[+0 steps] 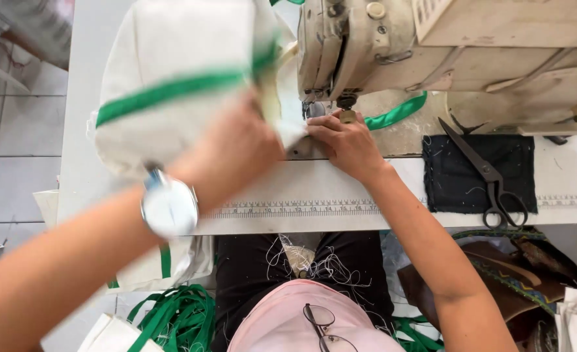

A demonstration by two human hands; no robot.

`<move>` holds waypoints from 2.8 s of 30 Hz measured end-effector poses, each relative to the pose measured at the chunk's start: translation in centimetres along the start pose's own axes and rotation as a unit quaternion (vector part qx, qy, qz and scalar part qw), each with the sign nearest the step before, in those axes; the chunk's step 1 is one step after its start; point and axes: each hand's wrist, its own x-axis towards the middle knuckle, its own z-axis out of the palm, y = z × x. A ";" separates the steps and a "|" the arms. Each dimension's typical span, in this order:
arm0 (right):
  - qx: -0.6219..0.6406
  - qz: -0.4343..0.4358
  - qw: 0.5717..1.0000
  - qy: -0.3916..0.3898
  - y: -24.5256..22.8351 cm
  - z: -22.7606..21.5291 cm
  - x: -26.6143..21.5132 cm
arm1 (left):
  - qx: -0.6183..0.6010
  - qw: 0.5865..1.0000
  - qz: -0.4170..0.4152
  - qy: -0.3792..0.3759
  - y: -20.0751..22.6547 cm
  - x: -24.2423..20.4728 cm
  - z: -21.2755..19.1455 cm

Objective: Sewing the edges and straps of canvas bags using an industrial sewing machine and trimming threads with scissors.

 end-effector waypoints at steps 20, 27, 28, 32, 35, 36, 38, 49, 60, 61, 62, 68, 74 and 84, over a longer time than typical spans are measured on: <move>-0.008 -0.141 0.988 0.065 -8.4 -4.0 -2.1 | -0.288 0.935 -0.187 -0.083 6.5 0.4 3.6; 0.009 -0.104 0.992 0.072 -9.5 -3.5 -1.8 | -0.252 0.951 -0.175 -0.026 6.4 -0.2 6.4; 0.007 -0.107 0.992 0.071 -9.2 -3.3 -1.7 | -0.253 0.951 -0.177 -0.024 6.2 -0.1 6.6; 0.004 -0.102 0.994 0.042 -8.2 -2.6 -1.0 | -0.255 0.948 -0.191 0.002 5.5 0.4 8.1; 0.004 -0.099 0.995 0.032 -7.0 -1.8 -0.3 | -0.244 0.948 -0.200 0.044 4.8 1.1 10.0; 0.000 -0.101 0.994 0.033 -6.7 -1.4 -0.2 | -0.242 0.947 -0.203 0.062 4.6 1.1 10.6; -0.007 -0.103 0.994 0.035 -5.6 -0.8 0.2 | -0.251 0.943 -0.211 0.057 3.9 1.8 11.7; 0.011 -0.031 0.997 0.073 -1.9 2.2 1.9 | -0.082 0.967 -0.234 0.059 -3.8 4.2 10.6; 0.105 0.036 0.993 0.033 -2.6 1.6 1.7 | 0.105 0.979 -0.157 -0.079 1.1 -2.3 1.2; 0.106 0.039 0.993 0.035 -2.7 1.7 1.4 | 0.106 0.979 -0.153 -0.080 5.0 -3.1 -0.1; 0.054 -0.004 0.998 0.026 -2.7 1.7 1.1 | 0.017 0.988 -0.054 -0.142 9.0 -4.0 -1.3; 0.050 -0.144 0.985 0.081 -8.9 -1.3 -3.8 | -0.188 0.971 0.075 -0.129 13.7 -2.1 1.3; 0.047 -0.115 0.988 0.090 -10.9 -2.3 -3.7 | -0.219 0.966 -0.121 0.069 6.6 0.8 1.6; 0.037 -0.107 0.993 0.041 -11.0 -2.5 -3.9 | -0.174 0.980 -0.054 0.075 8.0 -0.6 8.6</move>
